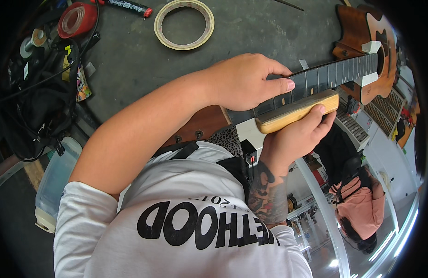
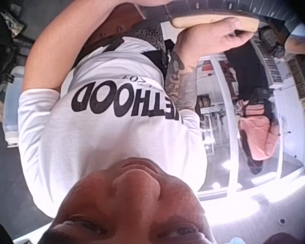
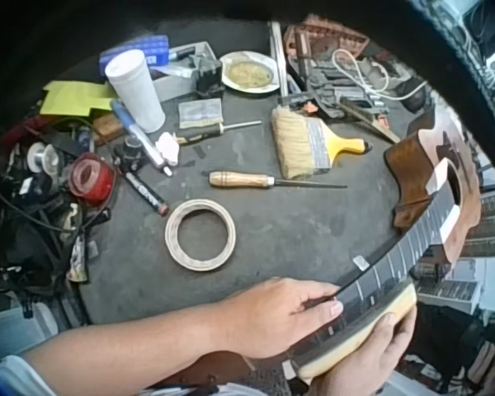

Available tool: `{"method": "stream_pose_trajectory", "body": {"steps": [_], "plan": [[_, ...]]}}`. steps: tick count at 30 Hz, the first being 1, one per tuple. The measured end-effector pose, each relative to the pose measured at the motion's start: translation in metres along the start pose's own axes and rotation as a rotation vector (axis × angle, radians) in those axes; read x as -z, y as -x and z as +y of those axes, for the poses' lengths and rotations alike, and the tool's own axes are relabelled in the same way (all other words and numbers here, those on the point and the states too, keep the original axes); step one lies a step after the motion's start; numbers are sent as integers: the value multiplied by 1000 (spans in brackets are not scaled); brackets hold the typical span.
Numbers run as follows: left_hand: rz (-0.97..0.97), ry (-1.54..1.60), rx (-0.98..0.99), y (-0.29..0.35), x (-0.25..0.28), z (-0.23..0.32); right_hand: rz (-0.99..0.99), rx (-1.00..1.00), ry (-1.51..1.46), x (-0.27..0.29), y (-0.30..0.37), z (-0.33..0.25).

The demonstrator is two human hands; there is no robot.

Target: The person sands the fretboard of an acoustic guitar using a wooden sanding block. They move the block back and forth along the length of the neck, applying pressure to smooth the surface. The guitar is held steady on a workbench while the person works on the fretboard.

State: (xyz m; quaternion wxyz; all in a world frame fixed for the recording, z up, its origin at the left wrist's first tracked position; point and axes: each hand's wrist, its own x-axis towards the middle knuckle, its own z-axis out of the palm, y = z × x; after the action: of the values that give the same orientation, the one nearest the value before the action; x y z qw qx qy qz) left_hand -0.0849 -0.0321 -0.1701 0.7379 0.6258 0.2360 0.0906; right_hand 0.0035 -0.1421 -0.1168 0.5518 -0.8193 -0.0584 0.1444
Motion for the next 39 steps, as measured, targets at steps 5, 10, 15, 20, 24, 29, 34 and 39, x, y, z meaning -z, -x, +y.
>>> {"method": "stream_pose_trajectory", "body": {"steps": [5, 10, 15, 20, 24, 29, 34, 39], "plan": [[13, 50, -18, -1, -6, -4, -16, 153, 84, 7, 15, 21], [-36, 6, 63, 2, 2, 2, -38, 26, 3, 3, 2, 4], [20, 67, -32, -1, -5, -4, -90, 120, -31, 8, 23, 23], [-28, 12, 38, 2, 2, 2, -55, -12, -69, 1, -4, -1], [-23, 57, 10, 2, -3, -3, -73, 120, 49, 9, 28, 21], [0, 1, -15, 3, 0, -4, -78, 50, 6, 1, 9, 3], [-28, 31, 4, 3, -2, -3, -31, 143, -16, 6, 26, 26], [3, 0, -4, 4, 1, -2, -40, -7, -79, -2, 9, 0]]}}
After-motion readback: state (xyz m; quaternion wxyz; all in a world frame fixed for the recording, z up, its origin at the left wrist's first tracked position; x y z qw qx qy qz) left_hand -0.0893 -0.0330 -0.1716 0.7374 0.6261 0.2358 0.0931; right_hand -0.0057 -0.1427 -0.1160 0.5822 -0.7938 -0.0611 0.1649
